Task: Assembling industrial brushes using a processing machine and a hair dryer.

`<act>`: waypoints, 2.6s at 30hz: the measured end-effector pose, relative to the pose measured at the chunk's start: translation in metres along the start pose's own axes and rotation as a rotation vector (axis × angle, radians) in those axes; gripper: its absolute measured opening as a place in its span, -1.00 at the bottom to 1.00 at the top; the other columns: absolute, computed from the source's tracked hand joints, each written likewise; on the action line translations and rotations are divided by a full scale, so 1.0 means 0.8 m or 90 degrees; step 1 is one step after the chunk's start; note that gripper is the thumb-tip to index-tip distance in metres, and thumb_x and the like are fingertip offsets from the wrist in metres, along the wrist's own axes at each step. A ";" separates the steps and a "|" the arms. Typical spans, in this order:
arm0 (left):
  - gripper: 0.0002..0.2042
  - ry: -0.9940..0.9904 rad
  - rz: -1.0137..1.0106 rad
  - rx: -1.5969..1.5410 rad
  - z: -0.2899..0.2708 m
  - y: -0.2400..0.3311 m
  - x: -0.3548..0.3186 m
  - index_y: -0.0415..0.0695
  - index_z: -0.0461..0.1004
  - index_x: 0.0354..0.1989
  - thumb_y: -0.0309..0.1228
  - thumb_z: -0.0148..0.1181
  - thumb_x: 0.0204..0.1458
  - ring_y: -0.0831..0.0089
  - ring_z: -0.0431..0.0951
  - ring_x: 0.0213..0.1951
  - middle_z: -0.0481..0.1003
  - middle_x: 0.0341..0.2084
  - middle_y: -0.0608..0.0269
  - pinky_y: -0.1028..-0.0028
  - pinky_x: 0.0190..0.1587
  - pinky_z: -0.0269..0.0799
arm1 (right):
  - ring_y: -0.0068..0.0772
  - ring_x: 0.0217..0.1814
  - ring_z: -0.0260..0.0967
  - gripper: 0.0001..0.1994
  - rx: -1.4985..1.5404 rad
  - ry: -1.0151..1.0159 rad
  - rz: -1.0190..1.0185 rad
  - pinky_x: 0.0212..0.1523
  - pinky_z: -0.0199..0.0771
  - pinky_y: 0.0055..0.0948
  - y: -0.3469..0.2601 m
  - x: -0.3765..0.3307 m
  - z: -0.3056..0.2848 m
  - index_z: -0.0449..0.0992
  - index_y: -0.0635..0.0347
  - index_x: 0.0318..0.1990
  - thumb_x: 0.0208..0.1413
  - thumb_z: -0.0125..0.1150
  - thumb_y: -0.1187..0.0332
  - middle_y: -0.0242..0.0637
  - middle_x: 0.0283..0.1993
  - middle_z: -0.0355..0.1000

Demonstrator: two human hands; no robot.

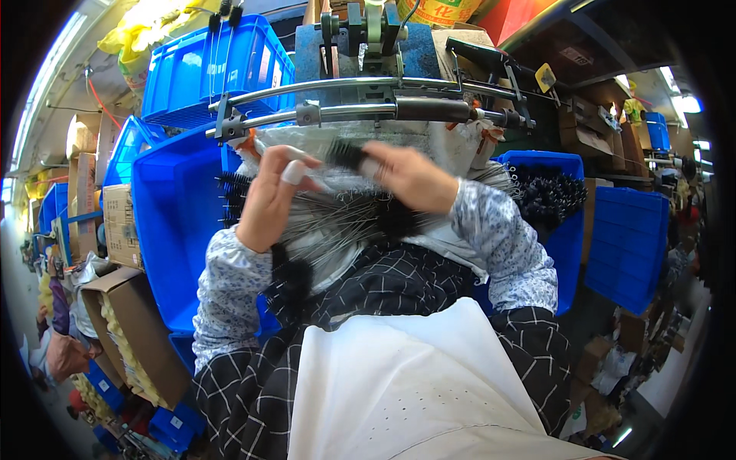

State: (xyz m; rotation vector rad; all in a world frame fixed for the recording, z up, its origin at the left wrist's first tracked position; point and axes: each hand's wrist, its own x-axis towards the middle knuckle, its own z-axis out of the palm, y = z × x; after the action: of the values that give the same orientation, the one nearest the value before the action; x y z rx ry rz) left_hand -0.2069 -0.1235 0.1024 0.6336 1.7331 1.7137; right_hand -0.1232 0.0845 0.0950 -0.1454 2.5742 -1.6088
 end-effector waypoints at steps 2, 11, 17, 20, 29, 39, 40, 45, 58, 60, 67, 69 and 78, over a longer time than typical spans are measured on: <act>-0.78 0.114 0.056 0.377 -0.041 -0.025 -0.009 -0.23 0.15 -0.21 -0.38 -0.08 0.04 0.39 0.42 -0.39 0.36 -0.44 0.12 0.52 -0.34 0.32 | -0.30 -0.44 0.38 -0.74 -0.231 0.244 0.036 -0.42 0.40 -0.39 0.038 0.026 -0.037 0.34 0.22 -0.14 0.04 -0.09 0.31 -0.14 -0.39 0.39; -0.85 0.140 0.013 0.707 -0.087 -0.070 -0.032 -0.18 0.32 -0.43 -0.42 0.09 -0.16 0.27 0.34 -0.41 0.37 -0.52 0.22 0.37 -0.34 0.20 | -0.39 -0.21 0.23 -0.75 -0.696 0.442 0.220 -0.20 0.19 -0.37 0.131 0.081 -0.108 0.43 -0.17 -0.16 -0.04 -0.03 0.24 -0.45 -0.31 0.40; -0.89 0.094 -0.018 0.771 -0.092 -0.069 -0.034 -0.18 0.29 -0.50 -0.44 0.06 -0.15 0.24 0.34 -0.44 0.35 -0.58 0.17 0.34 -0.37 0.19 | -0.36 -0.19 0.25 -0.75 -0.648 0.423 0.197 -0.17 0.18 -0.35 0.137 0.085 -0.110 0.43 -0.15 -0.16 -0.03 -0.05 0.25 -0.39 -0.31 0.41; -0.89 0.126 -0.022 0.774 -0.092 -0.069 -0.031 -0.18 0.28 -0.52 -0.44 0.06 -0.15 0.21 0.34 -0.46 0.35 -0.60 0.15 0.33 -0.38 0.18 | -0.30 -0.21 0.28 -0.75 -0.614 0.418 0.194 -0.15 0.22 -0.34 0.141 0.085 -0.114 0.44 -0.12 -0.17 -0.04 -0.05 0.25 -0.33 -0.32 0.42; -0.94 0.373 0.246 0.534 -0.089 0.018 -0.053 -0.23 0.28 -0.44 -0.51 -0.02 -0.02 0.52 0.39 -0.45 0.39 -0.55 0.21 0.57 -0.37 0.30 | -0.38 -0.12 0.18 -0.69 -0.628 0.363 0.227 -0.09 0.05 -0.32 0.145 0.092 -0.121 0.38 -0.21 -0.09 -0.04 -0.07 0.29 -0.35 -0.26 0.40; -0.80 0.558 0.373 0.464 -0.119 0.045 -0.072 -0.25 0.28 -0.38 -0.34 -0.13 0.08 0.57 0.33 -0.40 0.38 -0.44 0.22 0.60 -0.27 0.25 | -0.30 0.14 -0.06 -0.65 -0.745 0.358 0.159 0.06 -0.20 -0.07 0.189 0.095 -0.140 0.24 -0.22 0.03 0.04 -0.15 0.32 -0.33 0.01 0.20; -0.80 0.564 0.373 0.472 -0.125 0.050 -0.080 -0.25 0.28 -0.38 -0.34 -0.13 0.08 0.57 0.33 -0.40 0.38 -0.44 0.22 0.60 -0.27 0.25 | -0.28 0.13 -0.05 -0.63 -0.747 0.389 0.146 0.04 -0.18 -0.07 0.176 0.093 -0.135 0.20 -0.16 0.05 0.02 -0.12 0.27 -0.31 0.03 0.16; -0.82 0.648 0.371 0.341 -0.142 0.053 -0.097 -0.24 0.28 -0.38 -0.35 -0.13 0.08 0.60 0.32 -0.42 0.33 -0.48 0.28 0.62 -0.32 0.26 | -0.26 0.03 0.09 -0.59 -0.696 0.434 0.289 -0.05 0.04 -0.15 0.166 0.064 -0.132 0.27 0.06 -0.01 -0.07 0.00 0.22 -0.29 -0.05 0.23; -0.85 0.674 0.404 0.310 -0.128 0.057 -0.090 -0.21 0.28 -0.38 -0.37 -0.11 0.07 0.69 0.21 -0.54 0.29 -0.54 0.37 0.70 -0.49 0.12 | -0.27 -0.07 0.28 -0.65 -0.507 0.511 0.165 -0.08 0.19 -0.23 0.161 0.097 -0.099 0.35 0.18 -0.09 -0.11 0.05 0.38 -0.20 -0.13 0.35; -0.85 0.690 0.410 0.315 -0.132 0.056 -0.095 -0.21 0.29 -0.39 -0.36 -0.11 0.06 0.70 0.20 -0.55 0.29 -0.55 0.38 0.71 -0.50 0.11 | -0.28 -0.09 0.28 -0.65 -0.512 0.512 0.167 -0.09 0.19 -0.22 0.158 0.102 -0.093 0.35 0.18 -0.08 -0.11 0.04 0.39 -0.21 -0.14 0.36; -0.85 0.663 0.384 0.268 -0.140 0.048 -0.099 -0.20 0.29 -0.39 -0.37 -0.11 0.06 0.65 0.28 -0.50 0.31 -0.51 0.33 0.69 -0.45 0.21 | -0.21 -0.10 0.28 -0.65 -0.516 0.475 0.218 -0.09 0.22 -0.22 0.134 0.121 -0.071 0.35 0.18 -0.09 -0.12 0.04 0.36 -0.17 -0.13 0.34; -0.84 0.649 0.380 0.267 -0.131 0.050 -0.091 -0.21 0.28 -0.40 -0.36 -0.10 0.06 0.68 0.25 -0.51 0.30 -0.53 0.35 0.69 -0.43 0.18 | -0.25 -0.11 0.29 -0.65 -0.515 0.480 0.211 -0.13 0.23 -0.22 0.124 0.132 -0.057 0.34 0.18 -0.09 -0.10 0.04 0.35 -0.21 -0.16 0.35; -0.84 0.618 0.424 0.297 -0.110 0.049 -0.068 -0.19 0.28 -0.40 -0.35 -0.11 0.07 0.69 0.23 -0.53 0.28 -0.54 0.38 0.70 -0.49 0.14 | -0.40 -0.14 0.28 -0.71 -0.560 0.473 0.233 -0.14 0.13 -0.26 0.118 0.131 -0.056 0.36 0.12 -0.11 -0.05 0.01 0.37 -0.34 -0.21 0.36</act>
State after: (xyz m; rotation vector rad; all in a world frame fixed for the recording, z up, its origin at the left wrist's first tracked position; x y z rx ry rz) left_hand -0.2347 -0.2221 0.1442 0.6693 2.8950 2.3026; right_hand -0.2355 0.1514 0.0258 0.9634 3.3567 -0.3322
